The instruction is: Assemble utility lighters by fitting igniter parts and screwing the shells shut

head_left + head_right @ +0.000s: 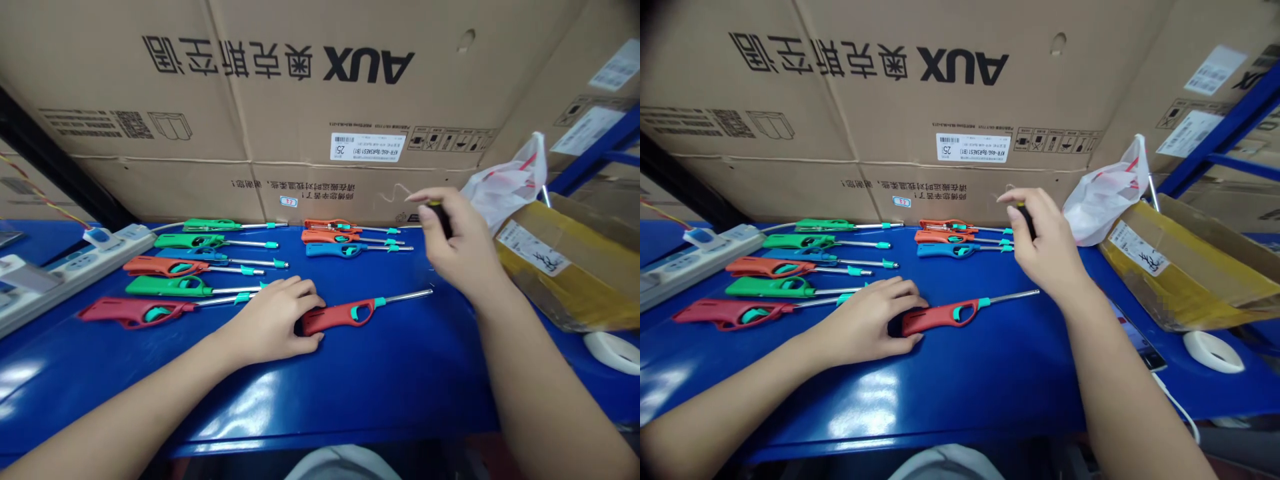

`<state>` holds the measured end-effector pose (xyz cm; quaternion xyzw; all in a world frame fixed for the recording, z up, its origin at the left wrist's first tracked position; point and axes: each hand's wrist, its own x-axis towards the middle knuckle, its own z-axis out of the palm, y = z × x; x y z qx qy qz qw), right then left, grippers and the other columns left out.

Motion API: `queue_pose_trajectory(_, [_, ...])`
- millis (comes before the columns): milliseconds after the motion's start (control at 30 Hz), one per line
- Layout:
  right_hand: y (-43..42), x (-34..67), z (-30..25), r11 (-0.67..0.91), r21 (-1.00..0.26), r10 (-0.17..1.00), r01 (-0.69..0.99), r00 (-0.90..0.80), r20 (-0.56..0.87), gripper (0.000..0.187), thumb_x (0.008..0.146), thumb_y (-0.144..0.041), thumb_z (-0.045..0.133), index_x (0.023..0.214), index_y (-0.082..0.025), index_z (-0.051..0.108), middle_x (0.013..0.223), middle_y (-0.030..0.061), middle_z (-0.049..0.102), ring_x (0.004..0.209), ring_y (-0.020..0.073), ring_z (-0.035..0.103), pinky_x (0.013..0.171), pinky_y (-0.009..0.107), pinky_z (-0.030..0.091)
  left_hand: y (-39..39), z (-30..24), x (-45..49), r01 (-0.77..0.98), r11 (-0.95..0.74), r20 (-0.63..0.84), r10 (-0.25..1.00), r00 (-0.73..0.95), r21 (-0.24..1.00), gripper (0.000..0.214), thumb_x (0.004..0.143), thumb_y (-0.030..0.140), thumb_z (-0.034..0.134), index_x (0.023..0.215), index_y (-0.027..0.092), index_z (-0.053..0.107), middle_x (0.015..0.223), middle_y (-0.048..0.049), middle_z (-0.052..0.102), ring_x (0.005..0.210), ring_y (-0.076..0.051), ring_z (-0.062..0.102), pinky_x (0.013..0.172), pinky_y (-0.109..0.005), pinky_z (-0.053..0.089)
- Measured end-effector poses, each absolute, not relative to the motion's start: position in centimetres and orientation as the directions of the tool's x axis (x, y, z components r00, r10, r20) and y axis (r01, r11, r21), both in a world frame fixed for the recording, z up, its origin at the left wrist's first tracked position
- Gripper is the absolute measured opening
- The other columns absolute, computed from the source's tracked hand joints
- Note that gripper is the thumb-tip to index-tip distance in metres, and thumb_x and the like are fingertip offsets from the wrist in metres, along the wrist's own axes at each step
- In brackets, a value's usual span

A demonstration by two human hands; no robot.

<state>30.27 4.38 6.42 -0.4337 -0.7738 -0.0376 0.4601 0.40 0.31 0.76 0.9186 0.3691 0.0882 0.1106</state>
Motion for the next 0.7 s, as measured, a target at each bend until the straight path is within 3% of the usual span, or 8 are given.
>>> queue_pose_trajectory(100, [6.0, 31.7, 5.0, 0.512, -0.236, 0.739, 0.826, -0.284, 0.611, 0.04, 0.097, -0.024, 0.05, 0.136, -0.018, 0.05, 0.13, 0.0173, 0.063, 0.118, 0.0318, 0.063, 0.101, 0.051, 0.051, 0.5, -0.1, 0.5, 0.643, -0.71, 0.11, 0.691, 0.714, 0.287, 0.04, 0.095, 0.046, 0.062, 0.127, 0.022, 0.067, 0.116, -0.0071, 0.066, 0.105, -0.027, 0.061, 0.09, -0.042, 0.048])
queue_pose_trajectory(167, [6.8, 32.1, 3.9, 0.48, -0.218, 0.781, 0.849, -0.301, 0.547, 0.032, 0.095, -0.021, 0.049, 0.125, -0.015, 0.055, 0.122, 0.0184, 0.065, 0.115, 0.0315, 0.063, 0.101, 0.049, 0.051, 0.8, -0.6, 0.5, 0.649, -0.708, 0.129, 0.697, 0.705, 0.28, 0.033, 0.1, 0.042, 0.057, 0.125, 0.023, 0.067, 0.114, -0.0071, 0.066, 0.102, -0.026, 0.06, 0.088, -0.041, 0.047])
queue_pose_trajectory(233, [7.4, 32.0, 2.9, 0.455, -0.172, 0.846, 0.874, -0.364, 0.39, 0.021, 0.094, -0.02, 0.05, 0.112, -0.016, 0.061, 0.114, 0.0161, 0.064, 0.111, 0.0298, 0.063, 0.101, 0.045, 0.05, 1.2, -1.0, 0.4, 0.657, -0.71, 0.159, 0.7, 0.696, 0.254, 0.032, 0.1, 0.039, 0.057, 0.125, 0.022, 0.068, 0.112, -0.0076, 0.067, 0.101, -0.026, 0.06, 0.088, -0.041, 0.046])
queue_pose_trajectory(367, [7.7, 31.0, 1.5, 0.405, -0.152, 0.894, 0.902, -0.356, 0.272, 0.014, 0.095, -0.027, 0.056, 0.096, -0.018, 0.067, 0.11, 0.0128, 0.062, 0.094, 0.0255, 0.066, 0.088, 0.038, 0.053, 2.1, -1.2, 0.1, 0.69, -0.691, 0.231, 0.723, 0.651, 0.215, 0.035, 0.1, 0.04, 0.058, 0.125, 0.019, 0.068, 0.111, -0.009, 0.07, 0.104, -0.028, 0.06, 0.092, -0.044, 0.043])
queue_pose_trajectory(500, [8.1, 29.8, 0.4, 0.327, -0.134, 0.931, 0.935, -0.294, 0.217, 0.02, 0.098, -0.027, 0.053, 0.109, -0.018, 0.067, 0.127, 0.0133, 0.06, 0.098, 0.0259, 0.067, 0.077, 0.035, 0.053, 2.8, -1.6, -0.2, 0.721, -0.652, 0.272, 0.756, 0.595, 0.234, 0.034, 0.1, 0.042, 0.056, 0.123, 0.019, 0.069, 0.114, -0.0097, 0.071, 0.109, -0.03, 0.06, 0.096, -0.046, 0.041])
queue_pose_trajectory(600, [8.5, 29.8, -0.1, 0.298, -0.122, 0.945, 0.947, -0.274, 0.179, 0.028, 0.097, -0.025, 0.055, 0.123, -0.02, 0.064, 0.134, 0.0131, 0.062, 0.107, 0.0285, 0.066, 0.078, 0.035, 0.053, 3.2, -1.6, -0.5, 0.711, -0.658, 0.261, 0.752, 0.605, 0.249, 0.034, 0.101, 0.042, 0.055, 0.122, 0.019, 0.068, 0.116, -0.0106, 0.071, 0.109, -0.029, 0.061, 0.096, -0.046, 0.041])
queue_pose_trajectory(700, [8.7, 30.2, -0.2, 0.288, -0.125, 0.951, 0.949, -0.268, 0.153, 0.027, 0.096, -0.023, 0.057, 0.121, -0.021, 0.066, 0.134, 0.0121, 0.064, 0.109, 0.0287, 0.066, 0.083, 0.036, 0.053, 3.4, -1.2, -0.8, 0.661, -0.7, 0.211, 0.713, 0.668, 0.272, 0.032, 0.099, 0.044, 0.06, 0.119, 0.021, 0.069, 0.115, -0.0084, 0.071, 0.107, -0.026, 0.063, 0.097, -0.042, 0.042])
